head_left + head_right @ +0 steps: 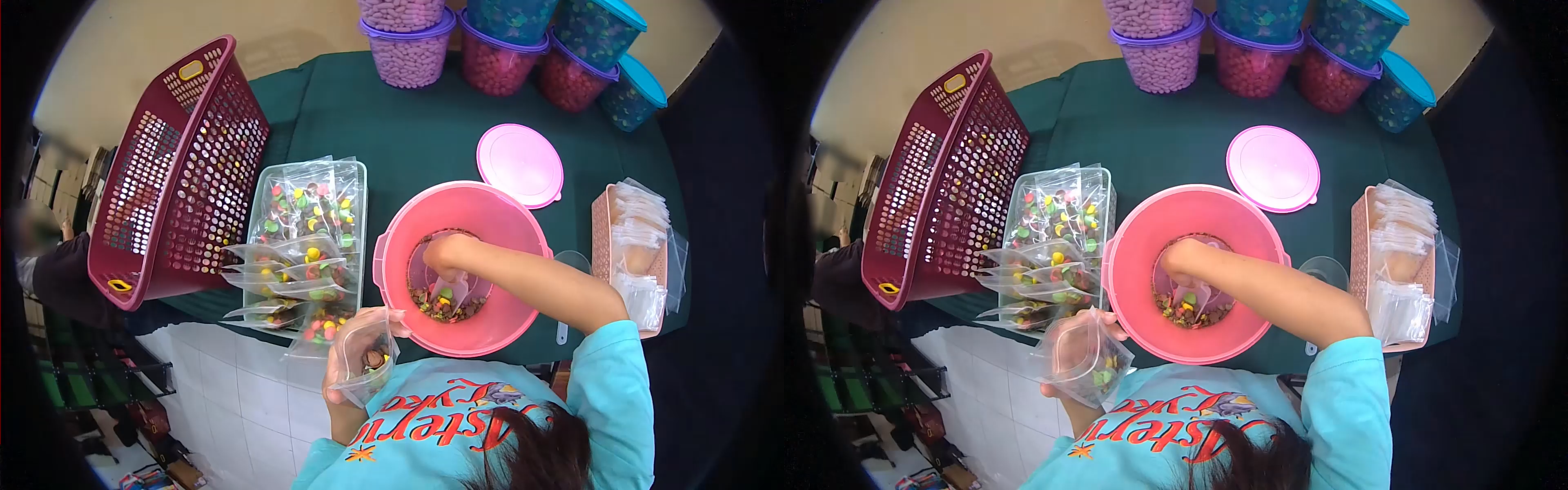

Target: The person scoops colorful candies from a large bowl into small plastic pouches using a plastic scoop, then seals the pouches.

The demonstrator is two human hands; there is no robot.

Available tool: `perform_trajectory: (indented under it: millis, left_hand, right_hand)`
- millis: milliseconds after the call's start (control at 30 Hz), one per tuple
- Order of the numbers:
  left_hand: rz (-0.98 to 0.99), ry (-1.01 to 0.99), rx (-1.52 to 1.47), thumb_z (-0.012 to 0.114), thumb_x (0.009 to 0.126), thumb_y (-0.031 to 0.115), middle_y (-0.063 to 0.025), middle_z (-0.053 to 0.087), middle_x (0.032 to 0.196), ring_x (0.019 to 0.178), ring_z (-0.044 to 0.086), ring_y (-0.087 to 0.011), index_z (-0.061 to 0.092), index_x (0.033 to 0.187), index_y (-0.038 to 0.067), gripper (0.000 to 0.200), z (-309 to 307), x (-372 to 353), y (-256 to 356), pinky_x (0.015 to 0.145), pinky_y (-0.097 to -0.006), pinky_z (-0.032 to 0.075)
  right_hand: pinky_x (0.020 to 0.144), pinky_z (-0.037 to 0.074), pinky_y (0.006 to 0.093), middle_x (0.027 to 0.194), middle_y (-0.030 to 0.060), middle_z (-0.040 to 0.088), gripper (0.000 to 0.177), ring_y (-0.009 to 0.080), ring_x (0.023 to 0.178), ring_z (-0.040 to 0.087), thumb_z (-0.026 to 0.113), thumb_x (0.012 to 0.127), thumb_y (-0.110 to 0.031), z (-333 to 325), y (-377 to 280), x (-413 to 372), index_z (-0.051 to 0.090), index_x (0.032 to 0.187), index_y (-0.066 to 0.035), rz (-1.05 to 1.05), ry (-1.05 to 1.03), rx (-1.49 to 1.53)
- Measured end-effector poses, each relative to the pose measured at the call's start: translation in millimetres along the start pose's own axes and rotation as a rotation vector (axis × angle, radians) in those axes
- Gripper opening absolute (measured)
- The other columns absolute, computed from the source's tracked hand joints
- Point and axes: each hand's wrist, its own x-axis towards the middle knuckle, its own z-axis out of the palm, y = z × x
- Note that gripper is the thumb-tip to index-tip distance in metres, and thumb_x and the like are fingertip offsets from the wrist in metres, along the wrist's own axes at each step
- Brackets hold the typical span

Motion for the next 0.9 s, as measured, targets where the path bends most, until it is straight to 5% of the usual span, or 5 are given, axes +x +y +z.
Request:
perform_trajectory:
  millis: [233, 500, 633, 733, 900]
  left_hand:
    - [-0.041, -0.049, 0.071, 0.049, 0.052, 0.080, -0.0240, 0.046, 0.110, 0.091, 0.053, -0.0291, 0.039, 0.116, -0.007, 0.108, -9.9, 14.8, 1.9, 0.079, -0.0395, 0.042]
    - [-0.032, 0.011, 0.048, 0.052, 0.049, 0.078, -0.0234, 0.046, 0.112, 0.095, 0.052, -0.0285, 0.041, 0.115, -0.007, 0.109, -11.5, 11.9, 0.9, 0.083, -0.0371, 0.039]
    - [0.018, 0.069, 0.095, 0.046, 0.051, 0.080, -0.0229, 0.046, 0.112, 0.103, 0.047, -0.0294, 0.036, 0.120, -0.006, 0.110, -12.0, 8.2, 1.9, 0.088, -0.0399, 0.037]
    - [0.027, 0.120, -0.100, 0.042, 0.063, 0.075, -0.0238, 0.038, 0.120, 0.110, 0.039, -0.0340, 0.031, 0.124, -0.003, 0.100, -16.8, 4.9, 1.9, 0.093, -0.0450, 0.031]
    - [-0.090, 0.050, -0.998, 0.039, 0.072, 0.067, -0.0254, 0.022, 0.132, 0.110, 0.041, -0.0351, 0.022, 0.128, 0.000, 0.090, -15.7, 2.8, 1.6, 0.094, -0.0452, 0.032]
  right_hand:
    - [0.065, 0.049, 0.0340, 0.084, 0.0154, 0.062, 0.024, 0.0245, 0.083, 0.060, 0.065, 0.062, -0.006, -3.8, 8.3, 1.9, 0.064, 0.085, -0.002, -0.051, 0.317, 0.178]
    - [0.072, 0.048, 0.0391, 0.095, 0.0087, 0.062, 0.025, 0.0238, 0.093, 0.058, 0.063, 0.069, -0.014, -8.9, 1.1, 2.6, 0.064, 0.093, -0.007, 0.364, 0.495, 0.290]
    - [0.072, 0.048, 0.0382, 0.095, 0.0107, 0.062, 0.025, 0.0245, 0.093, 0.058, 0.063, 0.068, -0.012, -6.9, 2.5, -3.2, 0.064, 0.092, -0.006, 0.180, 0.506, 0.321]
    - [0.071, 0.049, 0.0369, 0.092, 0.0134, 0.062, 0.025, 0.0264, 0.090, 0.059, 0.062, 0.065, -0.010, -6.7, 6.5, -9.7, 0.063, 0.090, -0.004, 0.027, 0.525, 0.253]
    - [0.070, 0.047, 0.0351, 0.083, 0.0172, 0.061, 0.020, 0.0282, 0.078, 0.060, 0.059, 0.068, -0.014, -4.9, 26.3, -20.4, 0.062, 0.085, -0.003, -0.173, 0.480, 0.229]
